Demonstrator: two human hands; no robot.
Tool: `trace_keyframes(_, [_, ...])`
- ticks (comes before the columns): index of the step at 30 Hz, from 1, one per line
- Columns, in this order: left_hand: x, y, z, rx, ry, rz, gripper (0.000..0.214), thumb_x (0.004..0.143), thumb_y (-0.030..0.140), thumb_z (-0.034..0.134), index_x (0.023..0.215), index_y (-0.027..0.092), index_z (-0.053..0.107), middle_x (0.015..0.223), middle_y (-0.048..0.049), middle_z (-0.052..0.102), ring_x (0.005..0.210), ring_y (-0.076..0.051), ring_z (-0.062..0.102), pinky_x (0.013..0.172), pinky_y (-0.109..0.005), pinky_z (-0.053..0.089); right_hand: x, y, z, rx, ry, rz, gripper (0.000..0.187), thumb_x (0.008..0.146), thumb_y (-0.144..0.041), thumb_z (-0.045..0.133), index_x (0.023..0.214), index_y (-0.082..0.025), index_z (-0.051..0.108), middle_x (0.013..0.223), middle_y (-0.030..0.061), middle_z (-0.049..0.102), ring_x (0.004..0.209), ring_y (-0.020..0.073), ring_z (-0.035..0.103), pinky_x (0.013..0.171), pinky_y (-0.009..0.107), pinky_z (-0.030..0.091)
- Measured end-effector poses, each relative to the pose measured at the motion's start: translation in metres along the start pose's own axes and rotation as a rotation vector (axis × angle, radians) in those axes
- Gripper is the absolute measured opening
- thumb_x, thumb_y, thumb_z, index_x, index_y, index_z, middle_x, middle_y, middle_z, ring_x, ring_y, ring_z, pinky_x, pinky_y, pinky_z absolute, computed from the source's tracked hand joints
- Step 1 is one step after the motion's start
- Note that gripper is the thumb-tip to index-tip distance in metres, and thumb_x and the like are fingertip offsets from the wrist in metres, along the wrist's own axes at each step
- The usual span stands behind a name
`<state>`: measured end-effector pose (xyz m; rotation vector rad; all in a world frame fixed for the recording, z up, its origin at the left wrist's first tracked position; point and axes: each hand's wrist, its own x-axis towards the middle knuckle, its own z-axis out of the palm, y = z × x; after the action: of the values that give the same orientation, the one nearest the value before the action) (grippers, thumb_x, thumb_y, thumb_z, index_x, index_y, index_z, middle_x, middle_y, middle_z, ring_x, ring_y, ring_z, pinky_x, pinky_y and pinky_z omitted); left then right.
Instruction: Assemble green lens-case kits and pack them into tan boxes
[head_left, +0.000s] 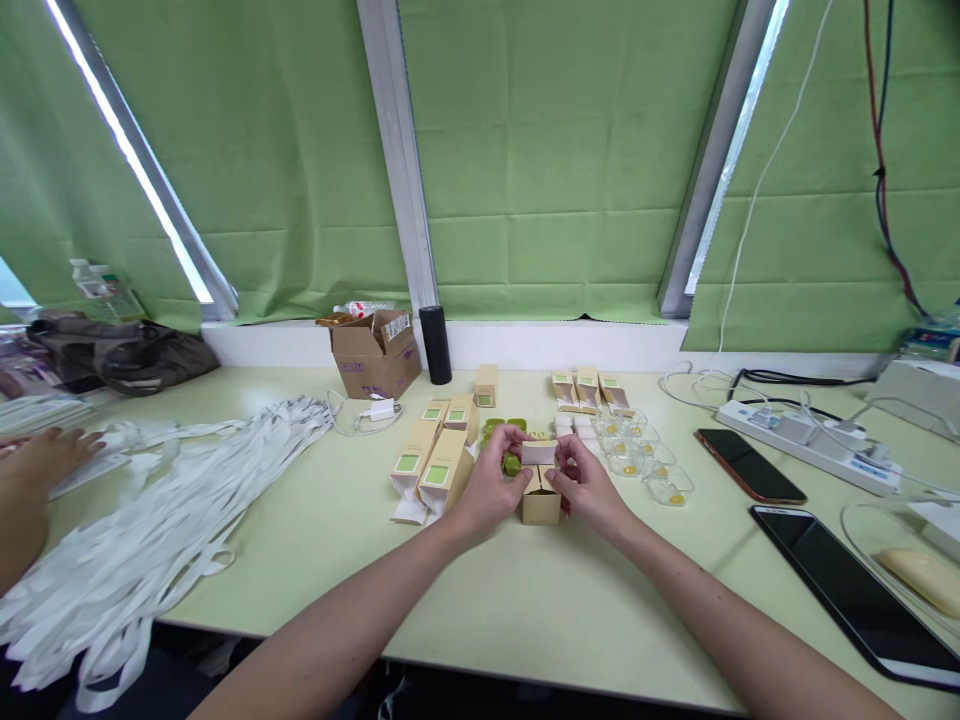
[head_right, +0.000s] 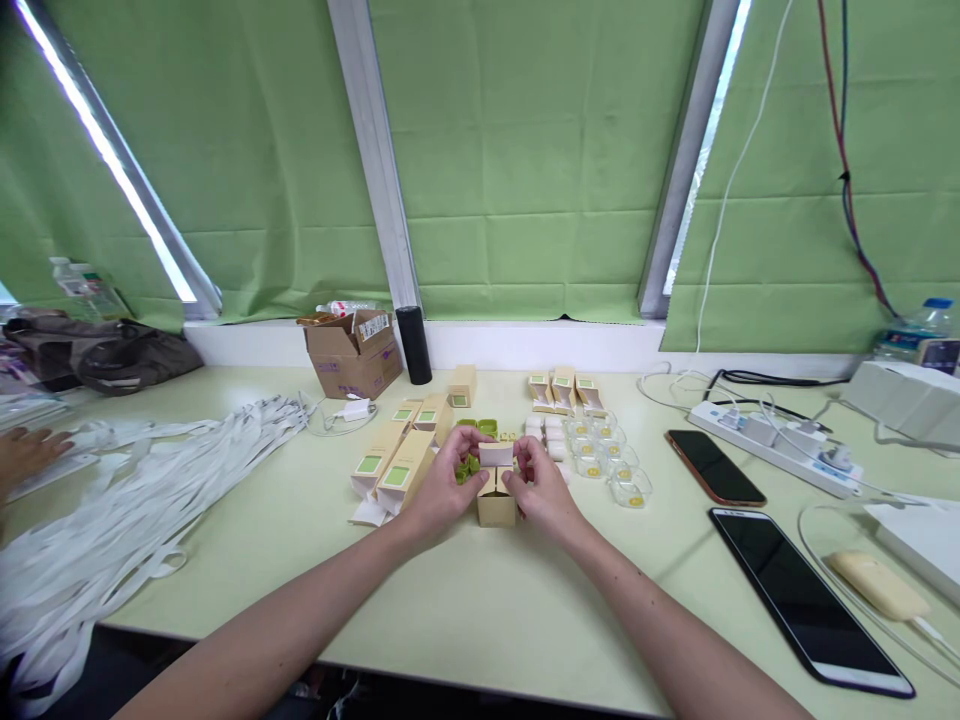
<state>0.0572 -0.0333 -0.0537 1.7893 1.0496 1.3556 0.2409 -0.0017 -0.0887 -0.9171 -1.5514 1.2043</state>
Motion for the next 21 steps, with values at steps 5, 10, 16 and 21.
trace_keyframes(5, [0.002,0.003,-0.002,0.075,-0.025,0.056,0.01,0.088,0.014,0.067,0.087,0.02,0.06,0.118,-0.0099,0.073,0.111,-0.025,0.068,0.099,-0.038,0.051,0.001,-0.001,0.0,0.0,-0.015,0.015,0.029,0.083,-0.042,0.07,0.097,-0.028,0.05,0.08,-0.0058,0.046,0.058,0.0138,0.052,0.038,0.023,0.042])
trace_keyframes(10, [0.003,0.003,-0.001,0.071,-0.012,0.076,0.01,0.086,0.012,0.066,0.083,0.02,0.062,0.112,-0.0093,0.074,0.112,-0.025,0.069,0.101,-0.039,0.051,0.0,-0.011,-0.007,0.045,-0.066,-0.016,0.021,0.079,-0.035,0.068,0.094,-0.025,0.056,0.08,-0.0037,0.046,0.062,0.0143,0.051,0.041,0.023,0.041])
trace_keyframes(16, [0.003,0.004,-0.001,0.063,-0.027,0.073,0.009,0.087,0.012,0.065,0.084,0.02,0.062,0.108,-0.0085,0.074,0.111,-0.025,0.069,0.1,-0.038,0.051,-0.006,-0.025,-0.02,-0.009,-0.049,-0.209,0.019,0.089,-0.04,0.064,0.098,-0.024,0.066,0.082,-0.0006,0.052,0.067,0.016,0.05,0.055,0.027,0.044])
trace_keyframes(21, [0.002,0.004,-0.005,0.124,-0.044,0.112,0.008,0.089,0.014,0.063,0.087,0.021,0.063,0.117,-0.0101,0.074,0.118,-0.028,0.068,0.106,-0.044,0.048,-0.009,-0.03,-0.021,-0.232,-0.033,-0.379,0.017,0.093,-0.042,0.068,0.093,-0.025,0.066,0.081,0.001,0.055,0.071,0.0185,0.051,0.061,0.03,0.042])
